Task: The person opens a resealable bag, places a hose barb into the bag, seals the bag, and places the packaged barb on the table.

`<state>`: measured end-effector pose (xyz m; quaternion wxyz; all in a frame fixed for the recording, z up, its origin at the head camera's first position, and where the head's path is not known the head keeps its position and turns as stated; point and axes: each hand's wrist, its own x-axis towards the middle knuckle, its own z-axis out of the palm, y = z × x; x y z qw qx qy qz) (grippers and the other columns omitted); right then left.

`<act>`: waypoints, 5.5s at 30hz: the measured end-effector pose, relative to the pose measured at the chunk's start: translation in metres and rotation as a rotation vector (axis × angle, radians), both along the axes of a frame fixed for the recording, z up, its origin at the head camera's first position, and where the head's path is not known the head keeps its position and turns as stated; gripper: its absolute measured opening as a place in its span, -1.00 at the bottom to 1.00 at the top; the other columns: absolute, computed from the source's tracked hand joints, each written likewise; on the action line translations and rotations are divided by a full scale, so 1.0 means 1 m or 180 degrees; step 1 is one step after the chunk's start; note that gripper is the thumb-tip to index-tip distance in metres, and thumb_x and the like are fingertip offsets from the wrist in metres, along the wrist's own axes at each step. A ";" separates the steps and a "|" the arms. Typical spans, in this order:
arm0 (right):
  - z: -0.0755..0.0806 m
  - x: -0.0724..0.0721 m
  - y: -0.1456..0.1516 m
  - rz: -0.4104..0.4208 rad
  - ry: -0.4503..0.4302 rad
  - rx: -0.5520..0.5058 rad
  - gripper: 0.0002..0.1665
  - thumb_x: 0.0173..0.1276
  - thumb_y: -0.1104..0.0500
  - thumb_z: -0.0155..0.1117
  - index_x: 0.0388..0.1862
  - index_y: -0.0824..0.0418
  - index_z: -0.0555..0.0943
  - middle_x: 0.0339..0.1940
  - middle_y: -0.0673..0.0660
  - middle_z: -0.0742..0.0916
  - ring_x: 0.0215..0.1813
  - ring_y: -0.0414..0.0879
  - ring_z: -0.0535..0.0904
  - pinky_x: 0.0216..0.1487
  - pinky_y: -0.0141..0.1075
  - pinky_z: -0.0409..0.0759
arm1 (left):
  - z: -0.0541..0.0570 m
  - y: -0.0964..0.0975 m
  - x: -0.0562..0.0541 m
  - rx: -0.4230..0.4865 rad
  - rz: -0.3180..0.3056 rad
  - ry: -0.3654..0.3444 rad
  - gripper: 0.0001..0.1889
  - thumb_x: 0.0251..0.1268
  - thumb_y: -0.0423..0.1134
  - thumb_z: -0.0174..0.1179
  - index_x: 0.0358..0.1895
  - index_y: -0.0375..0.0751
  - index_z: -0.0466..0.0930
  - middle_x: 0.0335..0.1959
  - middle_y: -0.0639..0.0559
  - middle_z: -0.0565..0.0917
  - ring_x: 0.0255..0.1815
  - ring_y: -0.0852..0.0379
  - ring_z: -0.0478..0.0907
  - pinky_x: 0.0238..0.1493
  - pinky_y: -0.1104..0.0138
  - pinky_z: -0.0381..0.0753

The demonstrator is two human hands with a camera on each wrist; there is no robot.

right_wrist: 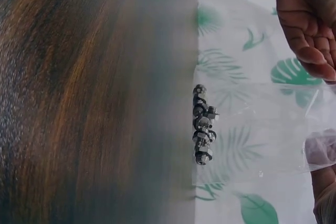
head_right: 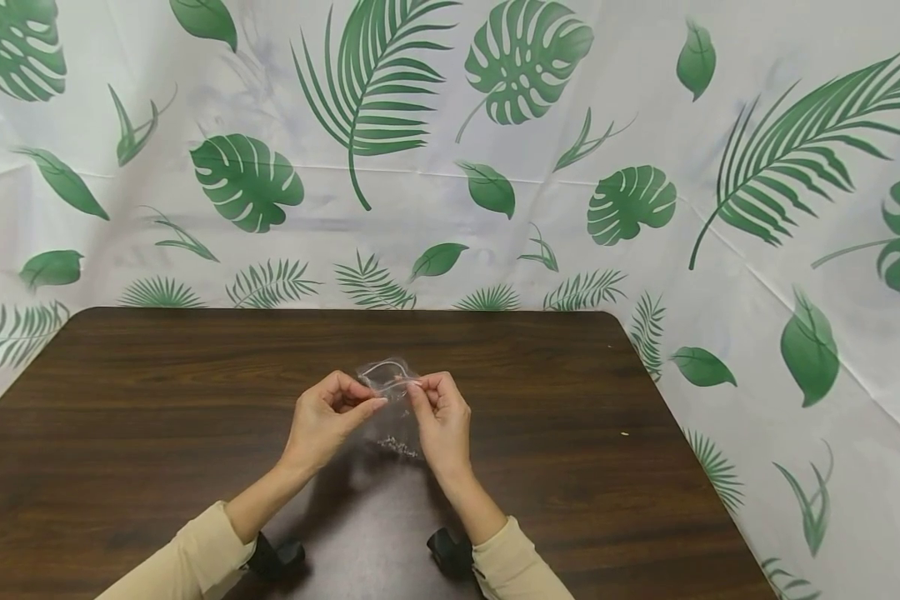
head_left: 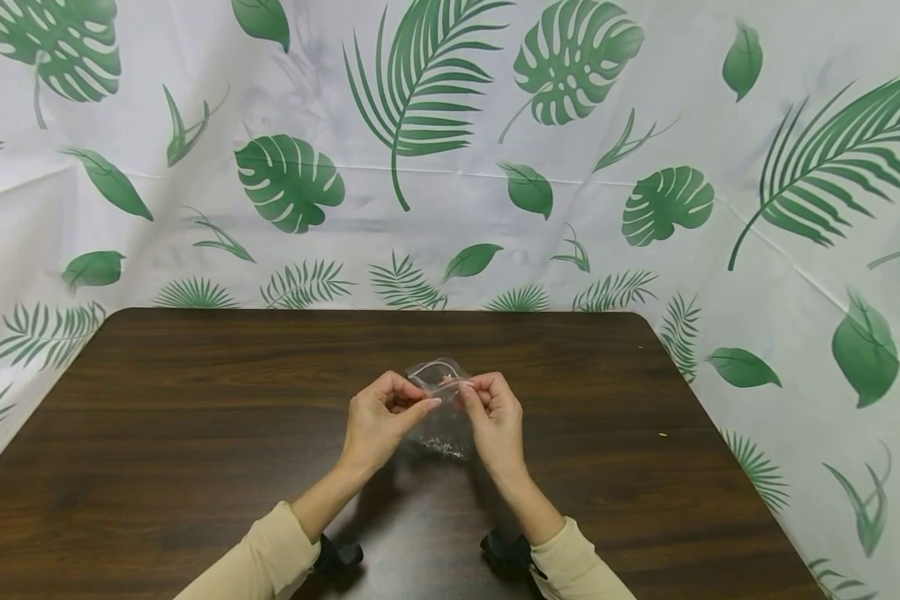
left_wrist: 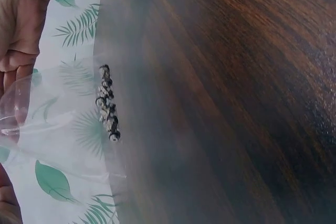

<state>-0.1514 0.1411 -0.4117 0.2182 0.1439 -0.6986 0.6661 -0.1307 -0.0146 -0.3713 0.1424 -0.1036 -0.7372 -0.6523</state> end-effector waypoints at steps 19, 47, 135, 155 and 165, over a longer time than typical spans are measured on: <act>0.004 -0.002 0.002 0.0339 -0.0228 -0.0743 -0.74 0.36 0.40 0.09 -0.28 0.65 0.30 -0.41 -0.08 0.71 -0.33 -0.26 0.69 -0.28 -0.33 0.65 | -0.036 -0.010 -0.025 0.0500 0.0192 -0.0266 -0.79 0.03 -0.42 0.36 -0.25 -0.39 0.58 -0.31 -0.19 0.67 -0.36 0.29 0.58 -0.29 0.52 0.56; 0.004 -0.006 0.010 0.0429 -0.0194 -0.0845 -0.72 0.36 0.33 0.13 -0.27 0.58 0.32 -0.32 0.21 0.76 -0.22 -0.11 0.72 -0.20 -0.24 0.64 | -0.026 -0.010 -0.025 0.0351 0.0043 -0.0079 -0.89 0.25 -0.36 0.20 -0.30 -0.36 0.52 -0.29 -0.27 0.71 -0.30 0.23 0.65 -0.30 0.54 0.52; 0.022 0.002 0.017 0.0569 -0.0450 -0.0650 -0.77 0.36 0.34 0.13 -0.27 0.57 0.41 -0.48 0.00 0.73 -0.39 -0.13 0.72 -0.33 -0.32 0.66 | 0.017 -0.026 -0.028 -0.1195 -0.0551 0.1008 -0.83 0.01 -0.36 0.40 -0.31 -0.19 0.62 -0.43 0.04 0.71 -0.46 0.26 0.64 -0.45 0.43 0.60; 0.021 0.005 0.016 0.0692 -0.0378 -0.0659 -0.77 0.34 0.36 0.13 -0.29 0.59 0.39 -0.47 0.02 0.73 -0.38 -0.11 0.72 -0.27 -0.23 0.66 | 0.018 -0.021 -0.025 -0.1198 -0.0512 0.1198 -0.90 0.02 -0.40 0.38 -0.44 -0.20 0.63 -0.51 0.07 0.66 -0.55 0.31 0.53 -0.51 0.45 0.55; 0.022 0.006 0.014 0.0821 -0.0389 -0.0648 -0.73 0.35 0.36 0.12 -0.27 0.64 0.36 -0.47 0.00 0.72 -0.37 -0.12 0.72 -0.26 -0.21 0.66 | 0.022 -0.019 -0.026 -0.1399 -0.0512 0.1182 -0.90 0.01 -0.35 0.40 -0.43 -0.16 0.64 -0.47 0.07 0.67 -0.40 0.22 0.64 -0.34 0.38 0.62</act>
